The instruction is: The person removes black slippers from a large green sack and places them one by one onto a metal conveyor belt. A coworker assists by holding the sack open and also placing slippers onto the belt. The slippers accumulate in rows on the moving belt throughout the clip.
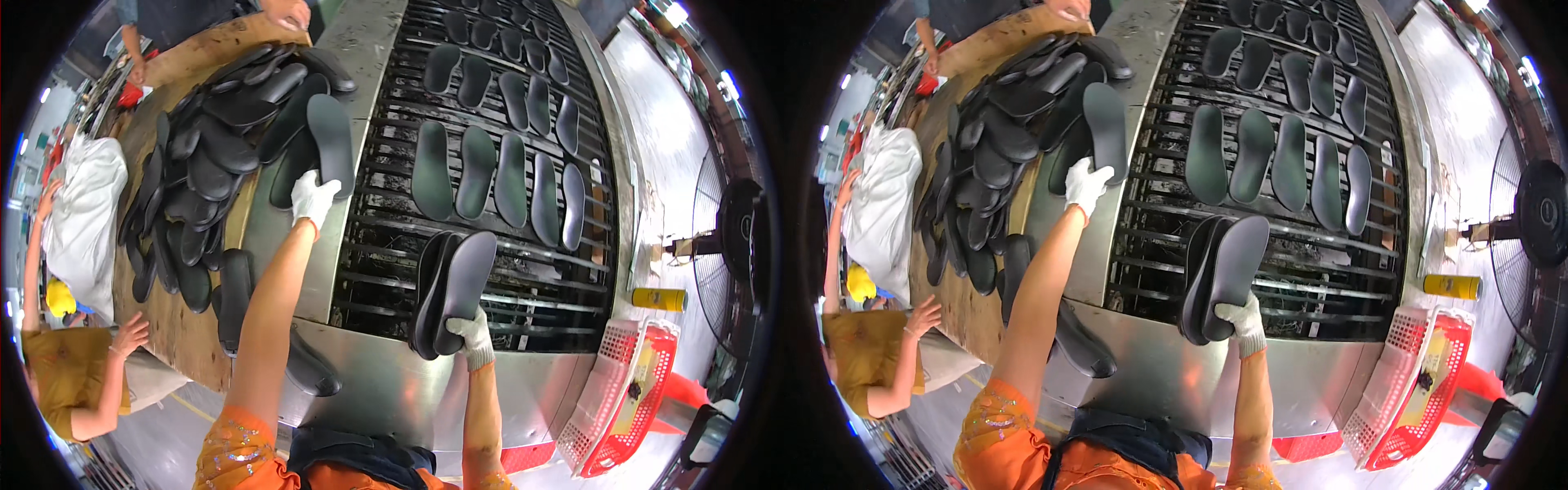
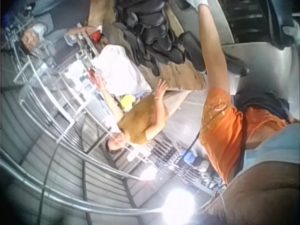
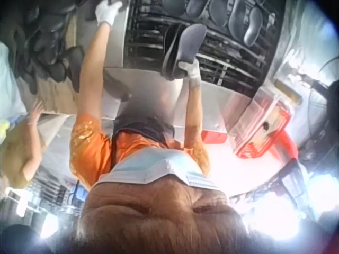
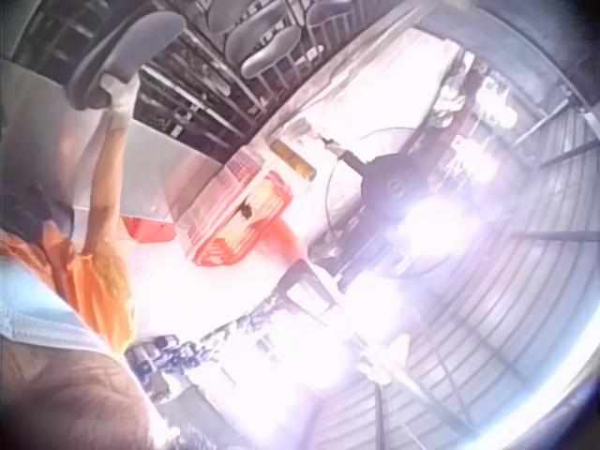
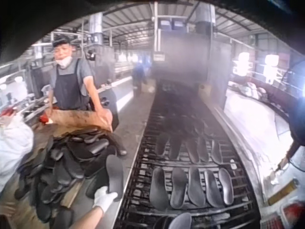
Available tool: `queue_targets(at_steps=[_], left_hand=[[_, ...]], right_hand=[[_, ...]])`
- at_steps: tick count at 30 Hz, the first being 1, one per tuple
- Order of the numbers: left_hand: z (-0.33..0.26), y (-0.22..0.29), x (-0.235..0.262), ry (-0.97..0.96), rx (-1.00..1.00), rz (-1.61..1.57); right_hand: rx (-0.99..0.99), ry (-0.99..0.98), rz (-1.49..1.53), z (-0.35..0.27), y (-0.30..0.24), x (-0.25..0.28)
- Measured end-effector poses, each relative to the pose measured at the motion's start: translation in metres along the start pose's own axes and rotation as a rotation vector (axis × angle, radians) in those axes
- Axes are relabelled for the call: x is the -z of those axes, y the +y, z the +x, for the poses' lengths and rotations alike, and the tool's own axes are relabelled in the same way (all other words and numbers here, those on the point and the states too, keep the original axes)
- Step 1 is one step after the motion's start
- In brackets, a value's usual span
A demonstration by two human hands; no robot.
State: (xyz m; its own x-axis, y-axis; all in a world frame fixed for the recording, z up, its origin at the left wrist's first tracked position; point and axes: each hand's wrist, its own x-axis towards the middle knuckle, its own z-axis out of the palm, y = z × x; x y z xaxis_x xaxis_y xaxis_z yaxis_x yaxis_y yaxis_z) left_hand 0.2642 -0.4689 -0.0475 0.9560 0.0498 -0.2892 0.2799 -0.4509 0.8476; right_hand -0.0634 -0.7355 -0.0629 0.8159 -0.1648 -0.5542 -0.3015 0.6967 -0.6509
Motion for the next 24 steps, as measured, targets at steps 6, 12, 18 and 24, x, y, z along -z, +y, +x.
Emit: queue_targets(at_steps=[6,12,18,24], left_hand=[[-0.088,-0.016,-0.005,-0.147,0.134,-0.368],[-0.193,-0.052,-0.031,-0.413,0.239,-0.315],[-0.214,-0.070,-0.050,-0.336,0.236,-0.201],[-0.209,-0.076,-0.052,-0.246,0.205,-0.231]], right_hand=[[0.028,0.165,-0.087,0.009,-0.021,-0.003],[0.086,0.289,-0.176,0.008,-0.023,0.001],[0.164,0.465,-0.429,0.005,-0.041,0.045],[0.189,0.458,-0.557,0.009,-0.051,0.073]])
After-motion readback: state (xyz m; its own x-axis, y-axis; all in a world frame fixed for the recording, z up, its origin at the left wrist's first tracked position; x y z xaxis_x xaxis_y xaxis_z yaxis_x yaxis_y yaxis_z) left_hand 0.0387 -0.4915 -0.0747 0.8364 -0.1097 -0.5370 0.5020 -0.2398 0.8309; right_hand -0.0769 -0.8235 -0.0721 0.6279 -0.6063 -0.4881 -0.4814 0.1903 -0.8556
